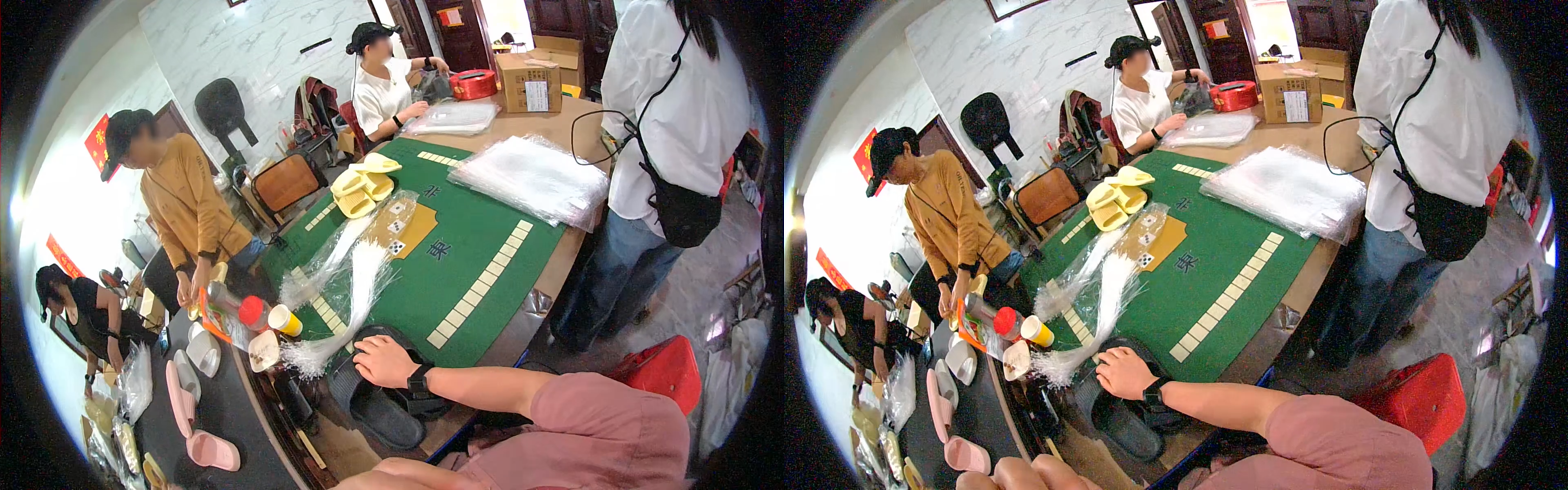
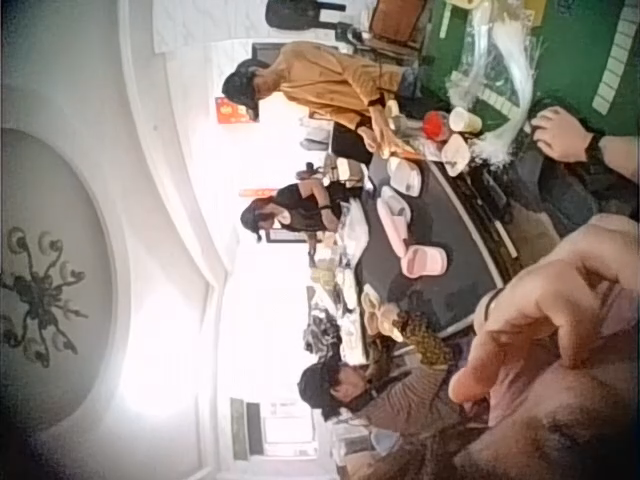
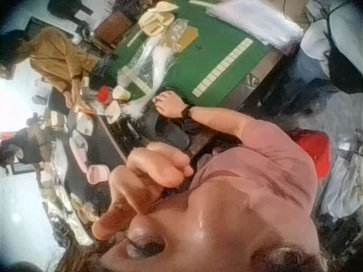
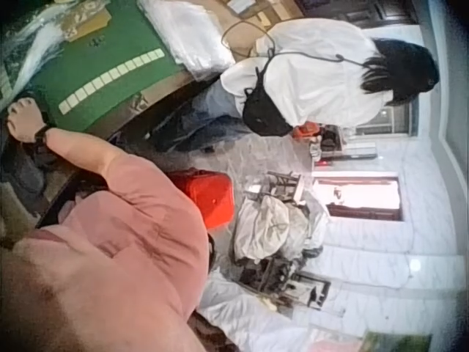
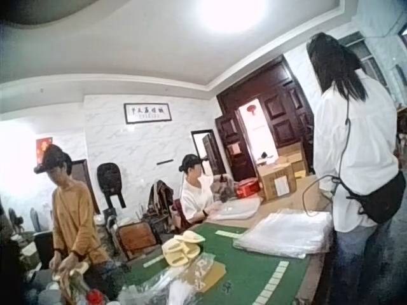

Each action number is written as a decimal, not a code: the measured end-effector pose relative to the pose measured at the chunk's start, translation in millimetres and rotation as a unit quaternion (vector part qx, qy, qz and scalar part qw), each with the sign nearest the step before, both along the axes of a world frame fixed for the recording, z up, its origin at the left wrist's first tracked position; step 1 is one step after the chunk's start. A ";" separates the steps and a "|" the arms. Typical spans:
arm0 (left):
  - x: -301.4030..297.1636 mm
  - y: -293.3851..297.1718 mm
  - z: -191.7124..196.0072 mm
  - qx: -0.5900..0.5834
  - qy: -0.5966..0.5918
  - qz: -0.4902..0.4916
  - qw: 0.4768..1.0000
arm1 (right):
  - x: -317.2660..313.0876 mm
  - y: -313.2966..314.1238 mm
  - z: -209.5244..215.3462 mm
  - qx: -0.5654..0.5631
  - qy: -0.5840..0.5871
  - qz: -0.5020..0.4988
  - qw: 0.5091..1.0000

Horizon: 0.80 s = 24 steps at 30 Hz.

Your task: The recorder and several other workers are inspecting and preparing finished slides and footwear for packaging at a production table.

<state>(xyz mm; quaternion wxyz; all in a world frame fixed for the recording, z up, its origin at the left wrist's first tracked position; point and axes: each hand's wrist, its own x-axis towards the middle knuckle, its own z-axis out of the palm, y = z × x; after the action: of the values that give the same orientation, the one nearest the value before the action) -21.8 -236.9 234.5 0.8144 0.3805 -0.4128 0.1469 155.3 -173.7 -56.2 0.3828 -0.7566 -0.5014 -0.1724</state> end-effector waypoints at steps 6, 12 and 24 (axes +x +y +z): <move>-8.4 9.4 -3.5 0.037 0.086 0.010 0.996 | 0.5 -0.7 1.5 -0.013 0.001 0.003 1.000; 4.8 10.0 -16.2 0.010 0.006 -0.028 1.000 | -0.3 0.4 0.3 -0.014 0.011 0.002 1.000; -6.0 45.1 2.8 0.137 0.245 0.045 0.959 | 0.1 -2.6 7.0 -0.007 -0.004 -0.005 1.000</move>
<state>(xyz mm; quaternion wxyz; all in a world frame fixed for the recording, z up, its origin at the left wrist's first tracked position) -27.7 -191.8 237.4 0.8232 0.5309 -0.1994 0.0277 155.3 -176.3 -49.2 0.3747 -0.7610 -0.5005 -0.1732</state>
